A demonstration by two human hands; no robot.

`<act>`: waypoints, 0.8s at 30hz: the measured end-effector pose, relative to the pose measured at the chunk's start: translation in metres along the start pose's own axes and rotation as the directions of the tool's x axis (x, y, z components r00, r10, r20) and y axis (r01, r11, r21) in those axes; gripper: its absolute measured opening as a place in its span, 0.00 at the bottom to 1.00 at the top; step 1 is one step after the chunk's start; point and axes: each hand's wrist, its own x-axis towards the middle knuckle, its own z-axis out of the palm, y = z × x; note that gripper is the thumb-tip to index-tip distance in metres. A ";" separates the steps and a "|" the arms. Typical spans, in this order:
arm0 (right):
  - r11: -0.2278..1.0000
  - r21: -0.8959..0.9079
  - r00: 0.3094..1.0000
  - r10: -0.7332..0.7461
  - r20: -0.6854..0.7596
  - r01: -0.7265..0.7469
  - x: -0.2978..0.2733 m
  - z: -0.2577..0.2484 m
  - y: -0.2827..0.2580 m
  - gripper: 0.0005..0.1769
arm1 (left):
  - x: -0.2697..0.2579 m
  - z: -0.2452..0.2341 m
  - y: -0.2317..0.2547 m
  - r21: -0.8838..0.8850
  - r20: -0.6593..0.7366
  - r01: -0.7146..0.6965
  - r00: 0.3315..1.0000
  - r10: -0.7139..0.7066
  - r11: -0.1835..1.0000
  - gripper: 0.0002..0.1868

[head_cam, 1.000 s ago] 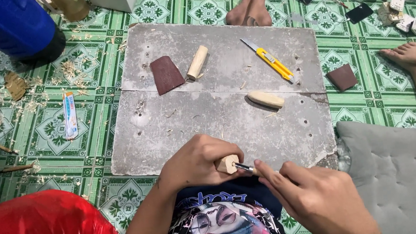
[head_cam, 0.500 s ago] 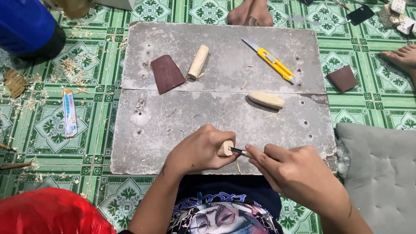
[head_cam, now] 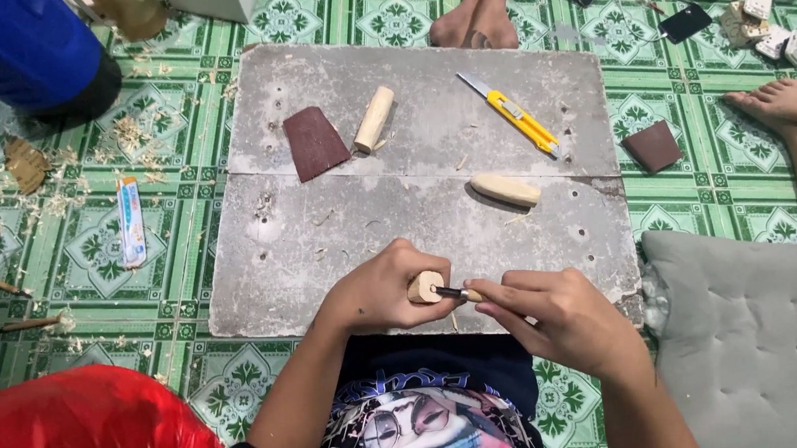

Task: Refining and fitting small wooden components by carving and scraping with a utility knife and a screwdriver.

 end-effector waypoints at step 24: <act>0.834 -0.541 0.989 0.039 -0.140 -0.109 0.020 -0.019 -0.050 0.15 | 0.009 -0.010 0.044 0.525 -0.297 0.063 0.948 0.113 0.849 0.14</act>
